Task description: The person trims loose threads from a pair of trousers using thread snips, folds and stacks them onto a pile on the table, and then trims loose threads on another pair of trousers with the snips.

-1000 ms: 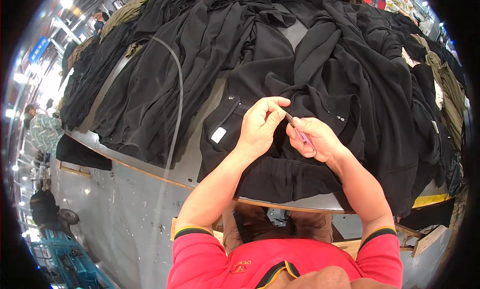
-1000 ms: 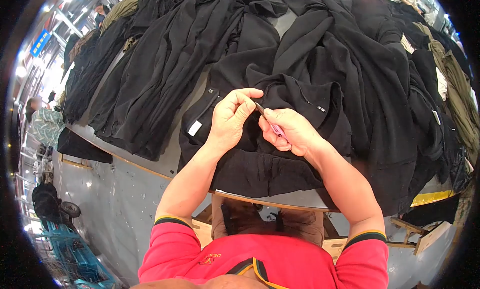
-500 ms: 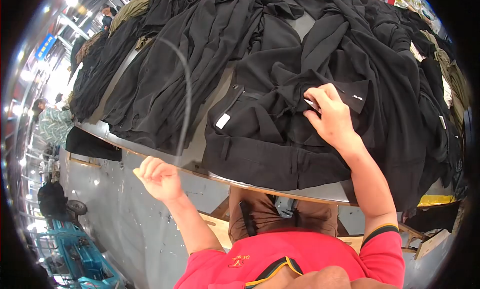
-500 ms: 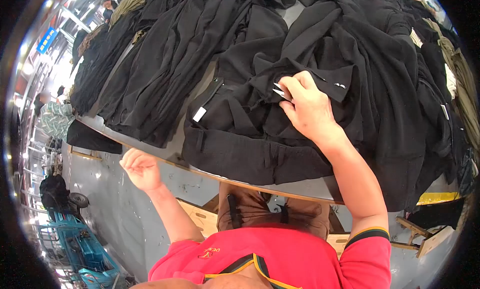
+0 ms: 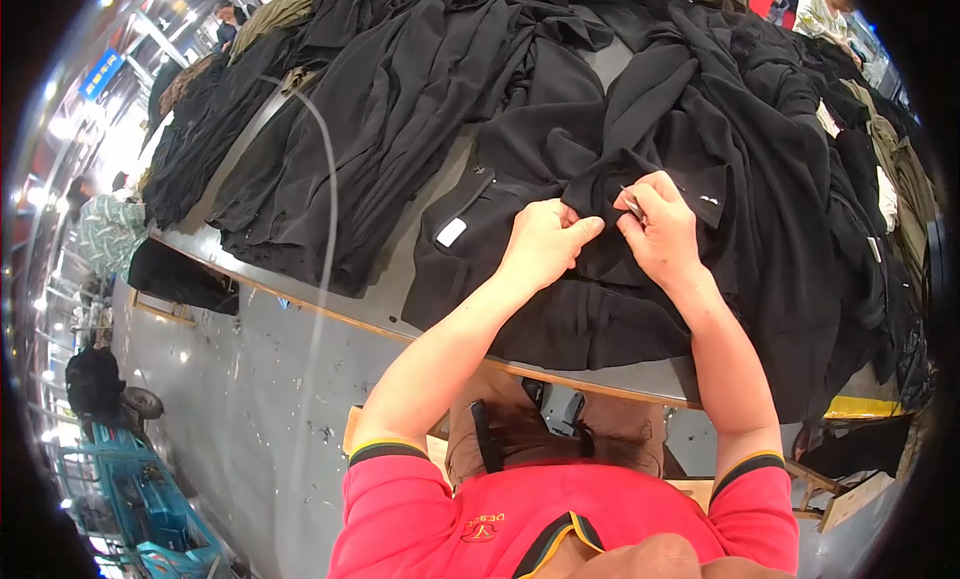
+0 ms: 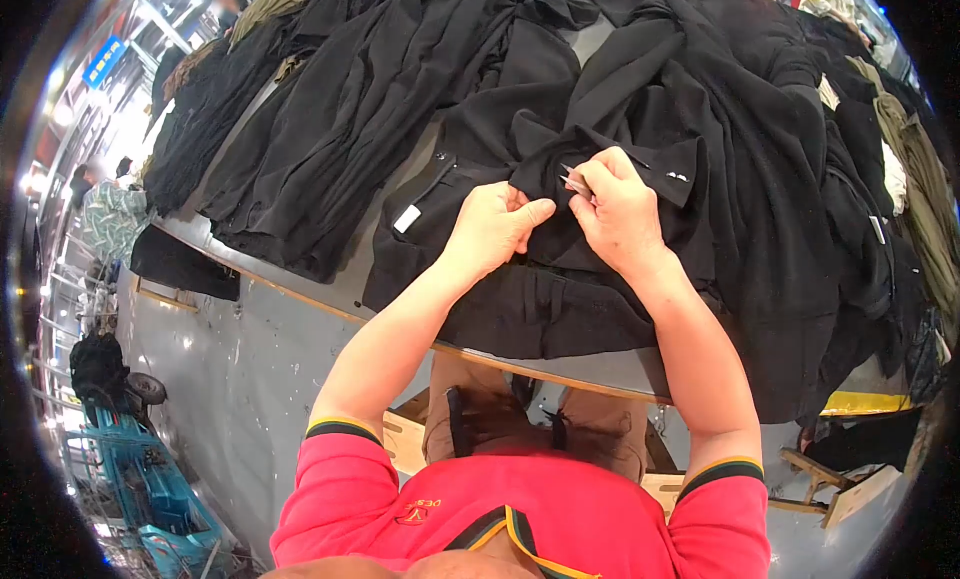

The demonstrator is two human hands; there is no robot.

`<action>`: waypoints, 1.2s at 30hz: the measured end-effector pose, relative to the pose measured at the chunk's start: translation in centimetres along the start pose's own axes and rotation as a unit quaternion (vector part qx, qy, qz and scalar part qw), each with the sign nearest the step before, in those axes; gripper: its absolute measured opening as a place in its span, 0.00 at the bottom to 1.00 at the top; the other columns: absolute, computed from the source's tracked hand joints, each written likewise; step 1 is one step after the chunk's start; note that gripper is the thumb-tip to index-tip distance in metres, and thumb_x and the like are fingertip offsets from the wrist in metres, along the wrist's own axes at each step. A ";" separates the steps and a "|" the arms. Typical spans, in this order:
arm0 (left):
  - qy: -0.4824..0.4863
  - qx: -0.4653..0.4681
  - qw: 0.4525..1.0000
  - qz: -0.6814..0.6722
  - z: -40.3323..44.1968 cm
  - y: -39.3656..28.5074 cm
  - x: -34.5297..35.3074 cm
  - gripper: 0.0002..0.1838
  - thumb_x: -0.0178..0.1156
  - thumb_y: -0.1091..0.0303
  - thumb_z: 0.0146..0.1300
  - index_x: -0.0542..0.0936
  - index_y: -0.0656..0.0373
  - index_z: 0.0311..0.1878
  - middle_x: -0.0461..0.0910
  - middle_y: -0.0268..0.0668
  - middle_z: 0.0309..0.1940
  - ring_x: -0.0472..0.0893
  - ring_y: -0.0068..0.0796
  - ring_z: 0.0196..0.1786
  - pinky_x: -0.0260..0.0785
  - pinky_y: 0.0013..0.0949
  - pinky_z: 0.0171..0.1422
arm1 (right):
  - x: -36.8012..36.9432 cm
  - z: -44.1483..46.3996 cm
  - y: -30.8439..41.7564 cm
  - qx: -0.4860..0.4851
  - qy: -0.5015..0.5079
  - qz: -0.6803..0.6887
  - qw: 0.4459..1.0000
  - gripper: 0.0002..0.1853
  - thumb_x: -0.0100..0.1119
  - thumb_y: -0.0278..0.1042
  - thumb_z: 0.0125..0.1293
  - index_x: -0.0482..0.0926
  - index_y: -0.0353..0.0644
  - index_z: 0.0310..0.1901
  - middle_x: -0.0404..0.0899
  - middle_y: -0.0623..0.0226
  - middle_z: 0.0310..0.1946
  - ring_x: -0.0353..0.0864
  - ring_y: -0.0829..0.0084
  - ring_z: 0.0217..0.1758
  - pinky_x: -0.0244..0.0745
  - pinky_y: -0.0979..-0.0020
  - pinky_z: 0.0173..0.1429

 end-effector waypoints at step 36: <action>-0.020 0.149 0.927 -0.342 -2.0 3.6 -0.3 0.07 0.55 0.72 0.67 0.75 0.64 0.33 0.75 0.33 0.38 0.78 0.21 0.41 0.71 0.27 0.52 | 2.9 -1.7 0.6 0.372 0.348 0.438 0.741 0.21 0.50 0.51 0.68 0.73 0.42 0.25 0.65 0.78 0.14 0.54 0.89 0.14 0.44 0.83 0.16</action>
Point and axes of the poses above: each hand's wrist, its own z-axis towards the middle knuckle, its own x-axis out of the palm, y = z × x, the point moved 3 cm from there along z, towards the middle knuckle
